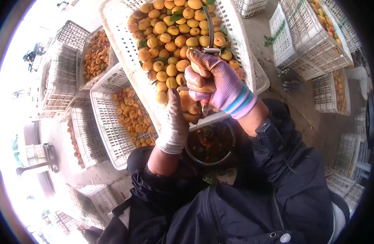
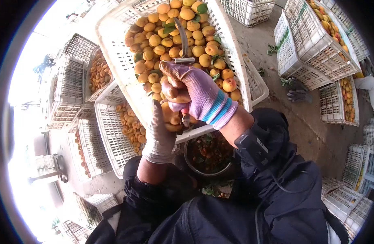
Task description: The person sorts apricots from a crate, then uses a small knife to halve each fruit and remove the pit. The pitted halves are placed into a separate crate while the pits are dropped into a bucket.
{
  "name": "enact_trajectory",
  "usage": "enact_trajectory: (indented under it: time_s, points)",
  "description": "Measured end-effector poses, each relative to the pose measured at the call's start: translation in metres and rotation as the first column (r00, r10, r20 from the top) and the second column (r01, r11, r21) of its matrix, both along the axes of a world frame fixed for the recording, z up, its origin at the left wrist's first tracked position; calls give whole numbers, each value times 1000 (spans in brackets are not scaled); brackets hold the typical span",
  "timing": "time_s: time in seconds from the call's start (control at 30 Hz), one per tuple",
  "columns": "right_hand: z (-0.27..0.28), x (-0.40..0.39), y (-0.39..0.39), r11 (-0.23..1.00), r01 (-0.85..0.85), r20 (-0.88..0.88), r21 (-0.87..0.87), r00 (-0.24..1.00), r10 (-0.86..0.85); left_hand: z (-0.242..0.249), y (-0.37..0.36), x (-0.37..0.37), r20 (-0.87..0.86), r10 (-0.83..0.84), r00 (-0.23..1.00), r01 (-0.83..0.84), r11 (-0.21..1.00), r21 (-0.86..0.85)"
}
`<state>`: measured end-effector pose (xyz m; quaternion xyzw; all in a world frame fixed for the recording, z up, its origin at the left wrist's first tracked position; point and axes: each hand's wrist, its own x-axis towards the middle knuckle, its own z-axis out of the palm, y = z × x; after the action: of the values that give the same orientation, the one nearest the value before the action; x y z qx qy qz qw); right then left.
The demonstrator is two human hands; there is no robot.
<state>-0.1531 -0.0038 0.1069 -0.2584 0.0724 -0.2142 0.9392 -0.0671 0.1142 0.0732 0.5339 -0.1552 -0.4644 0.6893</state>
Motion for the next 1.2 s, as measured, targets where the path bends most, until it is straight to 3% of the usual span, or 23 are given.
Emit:
enact_trajectory:
  time_s: [0.03, 0.1, 0.13, 0.2, 0.27, 0.37, 0.43, 0.6, 0.63, 0.67, 0.7, 0.73, 0.77, 0.8, 0.83, 0.87, 0.9, 0.93, 0.97, 1.0, 1.07, 1.13, 1.2]
  points:
    - [2, -4, 2, 985, 63, -163, -164, 982, -90, -5, 3, 15, -151, -146, 978, 147, 989, -10]
    - [12, -11, 4, 885, 34, -402, -465, 882, -245, -2, 8, 27, -124, -173, 977, 176, 984, 13]
    - [7, -10, 5, 751, -11, -407, -660, 846, -345, 0, 9, 30, -150, -171, 974, 177, 984, 30]
    - [-5, -2, 12, 342, -3, -163, -940, 882, -442, 7, 6, 27, -153, -132, 979, 134, 991, 7]
    - [-2, -8, 23, 360, -167, -318, -918, 852, -416, 5, 9, 29, -158, -91, 983, 90, 996, -11]
    - [-20, -4, 21, 236, -128, -223, -963, 871, -438, 5, 19, 30, -31, -98, 995, 99, 995, 16]
    - [-13, -6, 22, -146, -9, 57, -989, 896, -440, -4, 21, 41, -33, -137, 990, 139, 989, 45]
    - [-4, -9, 35, 11, -82, -75, -997, 839, -539, -3, 29, 30, 266, -119, 957, 66, 977, 203]
    - [-3, -12, 34, 76, -111, -134, -991, 841, -525, 7, 36, 37, 217, -184, 959, 115, 948, 298]
    - [-2, -16, 32, 138, -139, -190, -981, 841, -506, 13, 37, 42, 371, -123, 921, 46, 977, 210]
    - [-1, -23, 29, 380, -260, -402, -888, 841, -362, 10, 40, 58, 584, -58, 809, -13, 993, 117]
    - [-8, -31, 22, 443, -406, -510, -800, 848, -144, 19, 45, 70, 698, -75, 712, -106, 971, 213]
    - [-5, -40, 21, 380, -523, -571, -763, 821, -17, 14, 48, 89, 965, -27, 259, -259, 961, 97]
    - [3, -48, 21, 303, -626, -628, -719, 771, 104, 12, 46, 97, 963, -9, -269, -328, 941, -83]
    - [10, -53, 23, 218, -678, -682, -702, 728, 68, 7, 47, 95, 963, -10, -270, -323, 943, -81]
    - [9, -57, 23, 224, -677, -682, -701, 729, 67, 1, 50, 91, 989, -58, -137, -294, 956, 15]
    - [6, -61, 24, 330, -595, -633, -733, 774, -12, -4, 51, 85, 994, -113, -4, -252, 962, 108]
    - [2, -66, 24, 424, -500, -586, -756, 805, -96, -14, 48, 76, 904, -238, 355, -132, 945, 301]
    - [-13, -67, 15, 538, -437, -564, -721, 821, -89, -24, 45, 66, 851, -417, 318, -94, 880, 466]
    - [-11, -68, 8, 520, -452, -596, -725, 790, -145, -28, 40, 55, 767, -579, 276, -66, 785, 616]
    - [7, -69, 3, 542, -476, -664, -693, 714, -222, -48, 30, 42, 763, -646, -16, -14, 764, 646]
    - [15, -69, 3, 510, -463, -649, -725, 706, -282, -73, 19, 32, 663, -742, -99, -73, 670, 739]
    - [4, -70, 2, 668, -363, -628, -650, 752, -201, -98, 12, 32, 616, -780, -110, -70, 624, 778]
